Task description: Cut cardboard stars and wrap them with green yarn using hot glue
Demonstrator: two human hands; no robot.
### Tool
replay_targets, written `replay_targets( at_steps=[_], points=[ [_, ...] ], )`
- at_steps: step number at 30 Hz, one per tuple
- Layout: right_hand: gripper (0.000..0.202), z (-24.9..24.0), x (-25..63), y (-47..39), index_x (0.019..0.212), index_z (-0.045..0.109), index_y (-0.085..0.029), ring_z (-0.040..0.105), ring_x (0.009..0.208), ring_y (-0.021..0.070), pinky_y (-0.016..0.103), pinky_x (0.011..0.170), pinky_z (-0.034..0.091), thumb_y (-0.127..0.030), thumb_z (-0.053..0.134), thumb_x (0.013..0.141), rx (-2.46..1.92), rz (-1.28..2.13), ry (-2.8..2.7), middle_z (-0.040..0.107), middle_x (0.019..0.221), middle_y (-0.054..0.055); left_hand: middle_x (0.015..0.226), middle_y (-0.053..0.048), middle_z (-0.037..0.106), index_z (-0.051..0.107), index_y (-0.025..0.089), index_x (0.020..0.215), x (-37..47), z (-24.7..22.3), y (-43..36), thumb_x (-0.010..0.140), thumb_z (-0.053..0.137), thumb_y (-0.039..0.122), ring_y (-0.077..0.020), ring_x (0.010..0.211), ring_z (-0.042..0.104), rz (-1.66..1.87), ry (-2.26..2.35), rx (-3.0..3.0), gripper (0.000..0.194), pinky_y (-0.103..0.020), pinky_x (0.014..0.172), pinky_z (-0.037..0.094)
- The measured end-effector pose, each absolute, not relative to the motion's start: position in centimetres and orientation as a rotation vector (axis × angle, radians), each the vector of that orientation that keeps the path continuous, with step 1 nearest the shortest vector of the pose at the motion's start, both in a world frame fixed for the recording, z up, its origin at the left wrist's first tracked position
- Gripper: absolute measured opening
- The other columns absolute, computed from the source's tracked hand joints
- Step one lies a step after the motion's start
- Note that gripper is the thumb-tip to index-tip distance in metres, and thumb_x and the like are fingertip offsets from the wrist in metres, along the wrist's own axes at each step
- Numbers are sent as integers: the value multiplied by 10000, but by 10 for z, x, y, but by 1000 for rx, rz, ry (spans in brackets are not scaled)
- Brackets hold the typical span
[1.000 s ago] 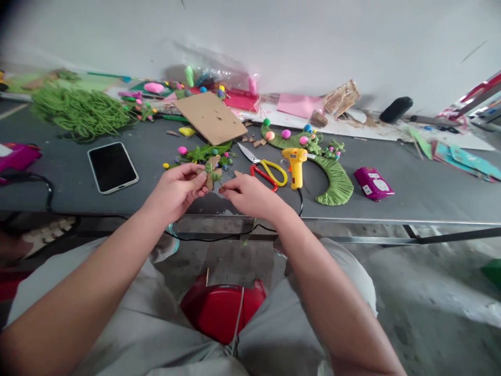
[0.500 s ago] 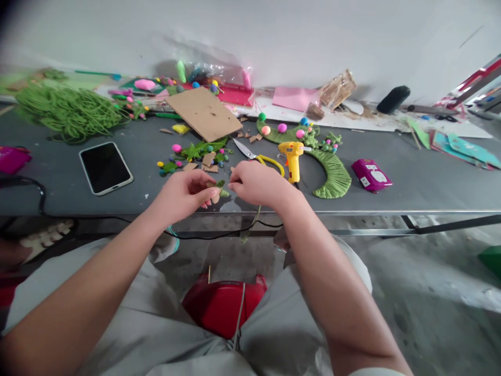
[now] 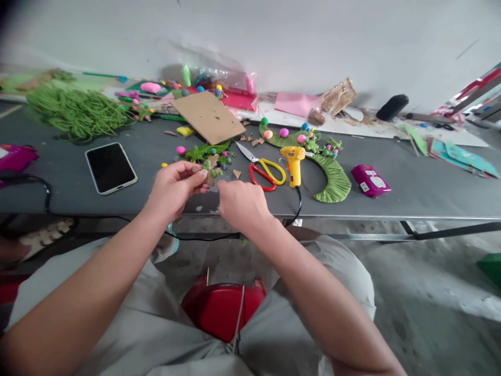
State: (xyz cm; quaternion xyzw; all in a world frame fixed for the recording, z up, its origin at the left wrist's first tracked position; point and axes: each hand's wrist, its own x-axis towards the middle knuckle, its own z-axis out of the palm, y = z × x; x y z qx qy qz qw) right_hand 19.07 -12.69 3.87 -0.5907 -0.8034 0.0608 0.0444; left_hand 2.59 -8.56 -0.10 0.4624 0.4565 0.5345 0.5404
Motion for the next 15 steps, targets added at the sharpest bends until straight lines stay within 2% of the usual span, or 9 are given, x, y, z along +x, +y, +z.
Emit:
replay_targets(
  at_steps=[5, 9, 12, 15],
  points=[
    [317, 23, 205, -116, 839, 687, -200, 470, 660, 132, 279, 596, 250, -301, 433, 998, -1592, 495, -2222, 636, 748, 24, 732, -36, 697, 685, 123, 843, 25, 3, -85, 723, 808, 163, -96, 553, 620, 1217, 969, 926, 176, -221, 557, 525],
    [325, 24, 224, -99, 866, 743, -159, 428, 655, 115, 261, 630, 314, -312, 479, 975, -1311, 790, -2243, 598, 704, 7, 692, -19, 679, 697, 127, 885, 24, 3, -86, 682, 848, 192, -108, 535, 619, 1081, 929, 1004, 262, -212, 494, 474],
    [316, 35, 238, -90, 981, 788, -168, 468, 678, 115, 261, 672, 352, -285, 495, 948, -1240, 859, -2330, 663, 772, 8, 675, -17, 683, 700, 144, 906, 24, 3, -89, 709, 851, 243, -123, 542, 627, 953, 922, 1179, 268, -232, 512, 497],
    [302, 47, 247, -85, 982, 808, -179, 519, 692, 126, 273, 688, 369, -291, 532, 927, -1299, 811, -2431, 703, 791, 18, 676, -25, 690, 702, 158, 901, 26, 5, -92, 744, 835, 282, -148, 582, 654, 857, 984, 1333, 240, -259, 538, 528]
  ],
)
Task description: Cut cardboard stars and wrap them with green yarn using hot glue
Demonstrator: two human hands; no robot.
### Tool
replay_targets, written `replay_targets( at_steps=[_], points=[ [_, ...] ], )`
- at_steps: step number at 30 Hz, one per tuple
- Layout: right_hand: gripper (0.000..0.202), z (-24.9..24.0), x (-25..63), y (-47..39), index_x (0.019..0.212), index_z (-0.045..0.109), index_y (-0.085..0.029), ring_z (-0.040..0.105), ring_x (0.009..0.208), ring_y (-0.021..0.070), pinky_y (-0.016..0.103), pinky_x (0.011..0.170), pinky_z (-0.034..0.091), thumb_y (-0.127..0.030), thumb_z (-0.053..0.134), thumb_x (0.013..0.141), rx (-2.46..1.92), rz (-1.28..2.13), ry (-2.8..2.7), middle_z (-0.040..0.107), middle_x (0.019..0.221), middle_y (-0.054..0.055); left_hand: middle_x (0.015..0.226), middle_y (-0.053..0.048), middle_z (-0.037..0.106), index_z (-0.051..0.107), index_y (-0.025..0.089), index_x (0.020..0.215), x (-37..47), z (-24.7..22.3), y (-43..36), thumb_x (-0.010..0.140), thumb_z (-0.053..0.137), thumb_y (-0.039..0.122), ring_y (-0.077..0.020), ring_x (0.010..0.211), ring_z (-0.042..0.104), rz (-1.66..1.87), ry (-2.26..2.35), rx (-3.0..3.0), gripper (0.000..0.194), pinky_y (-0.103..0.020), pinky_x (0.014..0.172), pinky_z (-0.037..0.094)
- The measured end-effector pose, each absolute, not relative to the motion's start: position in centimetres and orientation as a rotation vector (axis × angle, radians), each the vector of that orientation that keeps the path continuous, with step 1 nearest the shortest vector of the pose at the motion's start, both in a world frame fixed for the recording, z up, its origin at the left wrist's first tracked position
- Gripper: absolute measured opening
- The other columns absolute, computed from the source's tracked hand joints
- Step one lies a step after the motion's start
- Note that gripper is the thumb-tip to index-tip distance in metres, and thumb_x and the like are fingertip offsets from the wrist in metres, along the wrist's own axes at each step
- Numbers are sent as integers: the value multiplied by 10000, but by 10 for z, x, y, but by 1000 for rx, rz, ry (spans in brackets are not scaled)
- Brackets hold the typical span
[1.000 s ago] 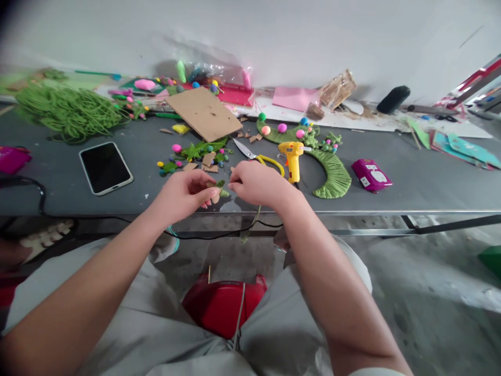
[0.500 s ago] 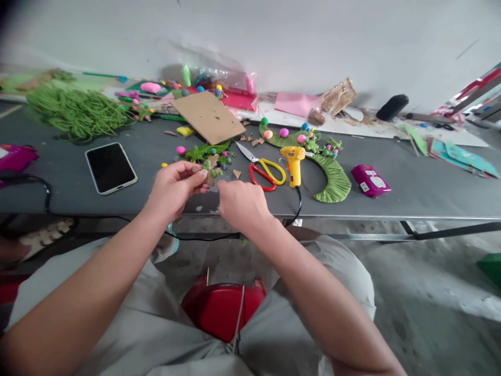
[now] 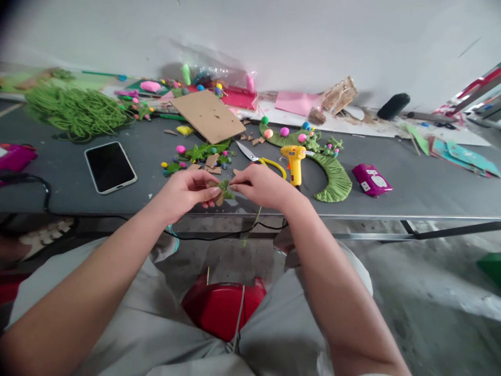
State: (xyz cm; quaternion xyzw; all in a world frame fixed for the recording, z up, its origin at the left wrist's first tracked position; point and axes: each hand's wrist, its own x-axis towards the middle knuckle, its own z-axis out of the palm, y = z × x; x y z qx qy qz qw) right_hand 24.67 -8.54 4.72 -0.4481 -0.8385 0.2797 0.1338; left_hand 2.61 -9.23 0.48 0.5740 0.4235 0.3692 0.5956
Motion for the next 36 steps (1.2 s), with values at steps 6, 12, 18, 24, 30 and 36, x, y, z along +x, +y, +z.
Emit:
replay_targets(
  at_steps=[6, 12, 18, 24, 30, 36],
  points=[
    [282, 58, 239, -88, 868, 795, -186, 548, 707, 147, 293, 688, 362, -286, 536, 916, -1506, 603, -2531, 712, 802, 46, 703, -43, 719, 679, 155, 915, 29, 3, -96, 815, 763, 297, -144, 567, 643, 839, 1094, 1495, 192, -288, 571, 561],
    [288, 65, 226, -100, 801, 713, -181, 504, 679, 139, 297, 626, 301, -304, 498, 948, -1541, 579, -2501, 693, 813, 48, 718, -36, 705, 650, 148, 887, 29, -2, -92, 818, 759, 291, -148, 588, 665, 1022, 1135, 1466, 193, -284, 580, 573],
    [310, 57, 214, -113, 839, 686, -179, 517, 704, 145, 290, 630, 285, -297, 441, 988, -1582, 545, -2468, 689, 849, 62, 753, -22, 687, 645, 147, 923, 28, -2, -91, 811, 767, 287, -151, 609, 673, 1142, 1141, 1383, 218, -302, 604, 600],
    [314, 35, 206, -124, 831, 637, -193, 506, 707, 146, 280, 611, 260, -315, 405, 1004, -1640, 602, -2326, 658, 807, 48, 852, -42, 719, 672, 149, 950, 27, 1, -91, 803, 792, 322, -145, 702, 692, 1191, 1073, 1186, 257, -303, 714, 616],
    [303, 28, 219, -115, 793, 626, -166, 443, 670, 113, 261, 629, 295, -273, 425, 993, -1421, 845, -2252, 590, 755, 12, 812, -26, 692, 677, 158, 972, 24, 1, -90, 777, 802, 277, -129, 642, 657, 1111, 978, 1083, 261, -277, 631, 577],
    [304, 30, 235, -99, 895, 738, -149, 363, 615, 104, 262, 611, 295, -270, 465, 950, -1348, 1015, -2276, 489, 654, -29, 723, -14, 672, 672, 163, 986, 26, 3, -94, 776, 802, 247, -122, 586, 637, 920, 913, 1149, 261, -232, 534, 508]
  ],
)
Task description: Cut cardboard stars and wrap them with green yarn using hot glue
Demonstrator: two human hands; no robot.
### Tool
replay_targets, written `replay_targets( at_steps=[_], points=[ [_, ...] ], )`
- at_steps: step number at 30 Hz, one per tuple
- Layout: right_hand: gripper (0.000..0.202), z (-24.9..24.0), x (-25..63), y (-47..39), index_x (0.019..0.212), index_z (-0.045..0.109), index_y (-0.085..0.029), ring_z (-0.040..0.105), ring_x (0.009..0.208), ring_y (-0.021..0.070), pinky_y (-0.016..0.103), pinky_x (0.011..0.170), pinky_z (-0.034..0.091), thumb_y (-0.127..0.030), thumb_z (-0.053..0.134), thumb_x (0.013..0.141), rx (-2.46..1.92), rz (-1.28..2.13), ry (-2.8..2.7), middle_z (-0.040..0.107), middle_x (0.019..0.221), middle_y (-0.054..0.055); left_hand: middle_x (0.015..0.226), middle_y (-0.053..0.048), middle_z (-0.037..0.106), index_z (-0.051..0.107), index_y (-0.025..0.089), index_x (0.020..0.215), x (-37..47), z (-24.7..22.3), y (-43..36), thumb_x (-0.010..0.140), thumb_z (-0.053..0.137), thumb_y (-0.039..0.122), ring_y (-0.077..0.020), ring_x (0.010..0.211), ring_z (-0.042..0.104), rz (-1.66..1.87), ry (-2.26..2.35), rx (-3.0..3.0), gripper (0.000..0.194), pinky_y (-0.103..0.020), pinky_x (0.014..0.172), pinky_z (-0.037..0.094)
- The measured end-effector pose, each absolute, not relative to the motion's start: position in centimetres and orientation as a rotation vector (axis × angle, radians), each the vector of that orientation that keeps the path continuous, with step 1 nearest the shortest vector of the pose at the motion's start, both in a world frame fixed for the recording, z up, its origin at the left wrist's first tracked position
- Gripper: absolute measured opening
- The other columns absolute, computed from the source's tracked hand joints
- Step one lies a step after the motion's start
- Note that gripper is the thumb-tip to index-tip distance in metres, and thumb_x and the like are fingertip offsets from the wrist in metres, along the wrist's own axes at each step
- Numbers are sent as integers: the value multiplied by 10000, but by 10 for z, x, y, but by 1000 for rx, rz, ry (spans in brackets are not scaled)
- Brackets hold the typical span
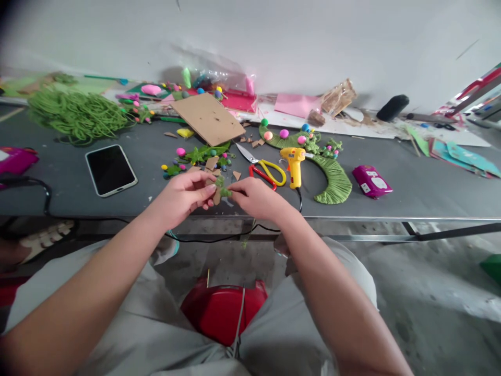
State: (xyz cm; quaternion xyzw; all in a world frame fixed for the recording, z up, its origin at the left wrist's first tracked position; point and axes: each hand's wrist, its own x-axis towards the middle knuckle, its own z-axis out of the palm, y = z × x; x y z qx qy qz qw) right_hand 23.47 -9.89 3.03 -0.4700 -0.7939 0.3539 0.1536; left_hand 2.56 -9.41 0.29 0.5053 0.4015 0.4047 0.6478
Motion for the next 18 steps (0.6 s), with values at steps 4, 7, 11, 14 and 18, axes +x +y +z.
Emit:
replay_targets(
  at_steps=[4, 7, 11, 14, 18],
  points=[
    [314, 40, 246, -89, 943, 773, -153, 386, 602, 101, 264, 612, 307, -317, 506, 928, -1369, 1005, -2304, 515, 640, -30, 713, -23, 686, 669, 171, 973, 29, 4, -97, 810, 780, 301, -140, 577, 638, 847, 999, 1329, 236, -257, 539, 524],
    [309, 45, 249, -86, 875, 773, -159, 405, 606, 108, 272, 604, 302, -342, 527, 910, -1423, 911, -2372, 523, 630, -23, 752, -36, 707, 672, 182, 984, 30, 2, -99, 836, 755, 341, -158, 598, 658, 822, 1049, 1486, 233, -276, 557, 542],
    [281, 49, 239, -91, 722, 727, -165, 403, 598, 116, 289, 595, 287, -297, 527, 869, -1556, 676, -2388, 516, 608, -5, 792, -50, 723, 694, 193, 1016, 32, -3, -104, 882, 699, 356, -170, 652, 671, 902, 1138, 1694, 211, -283, 609, 546],
    [268, 52, 227, -101, 678, 679, -171, 400, 599, 127, 299, 599, 279, -275, 512, 860, -1659, 490, -2311, 534, 609, 16, 812, -52, 717, 701, 191, 1015, 33, -6, -104, 897, 677, 355, -174, 696, 672, 1014, 1230, 1781, 203, -282, 641, 550],
    [279, 54, 213, -116, 691, 629, -180, 396, 605, 126, 297, 597, 255, -288, 488, 906, -1642, 430, -2293, 580, 668, 29, 834, -50, 724, 679, 173, 1005, 34, -5, -102, 889, 694, 357, -161, 673, 671, 1142, 1224, 1724, 218, -277, 637, 565]
  ],
)
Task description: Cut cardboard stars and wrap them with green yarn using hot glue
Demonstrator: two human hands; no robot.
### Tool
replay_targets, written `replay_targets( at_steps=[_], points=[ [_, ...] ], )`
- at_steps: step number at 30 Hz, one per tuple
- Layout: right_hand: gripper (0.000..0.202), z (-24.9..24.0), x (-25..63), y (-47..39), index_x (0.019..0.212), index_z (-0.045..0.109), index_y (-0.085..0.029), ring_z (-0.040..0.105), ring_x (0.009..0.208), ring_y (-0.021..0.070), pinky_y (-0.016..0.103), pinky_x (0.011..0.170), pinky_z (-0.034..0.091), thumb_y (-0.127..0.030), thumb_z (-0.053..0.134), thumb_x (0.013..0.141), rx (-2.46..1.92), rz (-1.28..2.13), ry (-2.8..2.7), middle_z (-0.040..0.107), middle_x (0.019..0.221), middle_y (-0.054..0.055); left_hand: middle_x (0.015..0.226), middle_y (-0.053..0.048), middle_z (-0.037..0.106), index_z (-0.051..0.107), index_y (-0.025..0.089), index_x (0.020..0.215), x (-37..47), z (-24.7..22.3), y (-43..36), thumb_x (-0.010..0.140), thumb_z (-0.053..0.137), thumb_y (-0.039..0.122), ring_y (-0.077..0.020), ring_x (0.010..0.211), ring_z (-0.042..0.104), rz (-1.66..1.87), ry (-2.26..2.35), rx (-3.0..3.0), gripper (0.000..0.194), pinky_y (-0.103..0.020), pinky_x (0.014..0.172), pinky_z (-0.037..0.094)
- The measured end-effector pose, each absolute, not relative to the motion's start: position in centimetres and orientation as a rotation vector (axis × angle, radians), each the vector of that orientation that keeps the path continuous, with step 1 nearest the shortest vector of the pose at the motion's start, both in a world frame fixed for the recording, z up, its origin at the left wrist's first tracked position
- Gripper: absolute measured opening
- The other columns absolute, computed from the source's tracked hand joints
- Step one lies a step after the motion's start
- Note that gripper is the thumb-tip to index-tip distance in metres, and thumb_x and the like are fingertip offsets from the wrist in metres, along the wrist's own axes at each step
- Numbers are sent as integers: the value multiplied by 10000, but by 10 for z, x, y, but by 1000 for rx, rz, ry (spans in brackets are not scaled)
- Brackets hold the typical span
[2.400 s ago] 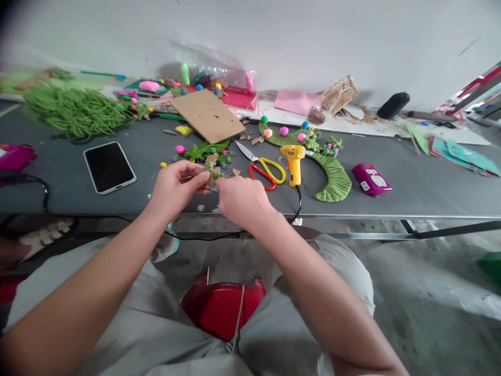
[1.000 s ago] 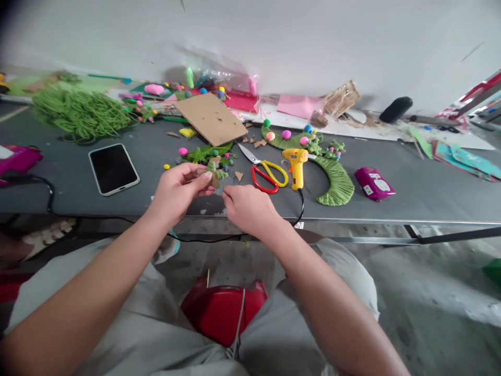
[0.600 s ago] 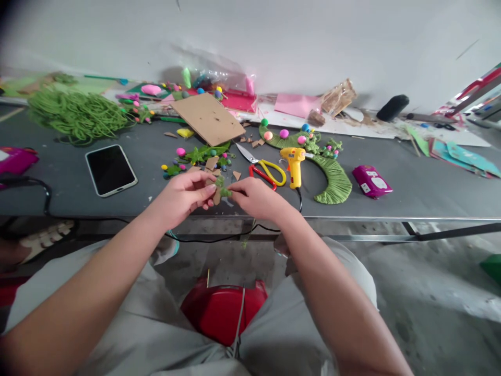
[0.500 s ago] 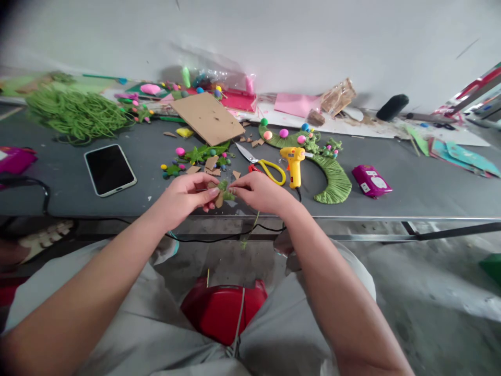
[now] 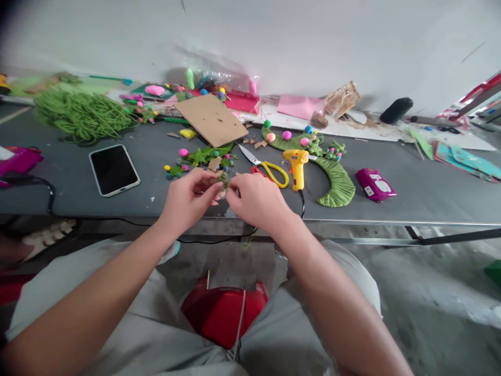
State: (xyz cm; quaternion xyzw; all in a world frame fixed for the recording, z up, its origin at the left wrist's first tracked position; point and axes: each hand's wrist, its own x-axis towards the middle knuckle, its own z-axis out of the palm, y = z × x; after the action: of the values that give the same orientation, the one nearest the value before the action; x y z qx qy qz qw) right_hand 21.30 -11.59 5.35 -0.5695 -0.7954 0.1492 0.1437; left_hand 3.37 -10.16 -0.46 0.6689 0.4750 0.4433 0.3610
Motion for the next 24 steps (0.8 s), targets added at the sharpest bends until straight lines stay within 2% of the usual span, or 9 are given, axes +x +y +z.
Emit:
replay_targets(
  at_steps=[8, 14, 19, 22, 24],
  points=[
    [311, 33, 207, -127, 783, 626, -187, 431, 625, 125, 283, 601, 250, -303, 431, 996, -1583, 523, -2274, 580, 699, 17, 839, -38, 719, 672, 156, 931, 34, 4, -97, 809, 792, 321, -155, 700, 697, 1224, 1061, 1169, 238, -317, 717, 621],
    [314, 18, 219, -112, 823, 677, -160, 461, 665, 121, 267, 633, 310, -297, 454, 998, -1409, 714, -2169, 617, 737, 25, 776, -28, 694, 698, 132, 937, 32, 5, -94, 757, 811, 213, -106, 608, 642, 1187, 961, 930, 228, -224, 575, 536],
    [300, 21, 236, -91, 889, 757, -138, 464, 617, 107, 259, 621, 338, -297, 515, 968, -1272, 872, -2241, 620, 681, 8, 696, -14, 649, 693, 129, 937, 30, 8, -94, 727, 812, 195, -113, 551, 608, 1061, 960, 1012, 250, -223, 497, 461],
    [296, 32, 245, -80, 1016, 796, -153, 506, 610, 114, 263, 620, 356, -301, 549, 944, -1275, 914, -2315, 655, 673, 3, 667, -16, 654, 687, 142, 948, 28, 7, -95, 767, 789, 227, -128, 544, 609, 931, 1011, 1205, 225, -238, 504, 471],
    [295, 40, 248, -76, 996, 809, -167, 509, 614, 120, 273, 622, 353, -317, 562, 941, -1285, 830, -2396, 670, 680, 7, 671, -21, 671, 683, 154, 945, 27, 6, -97, 805, 763, 256, -142, 546, 621, 865, 1060, 1364, 191, -257, 517, 490]
  ],
)
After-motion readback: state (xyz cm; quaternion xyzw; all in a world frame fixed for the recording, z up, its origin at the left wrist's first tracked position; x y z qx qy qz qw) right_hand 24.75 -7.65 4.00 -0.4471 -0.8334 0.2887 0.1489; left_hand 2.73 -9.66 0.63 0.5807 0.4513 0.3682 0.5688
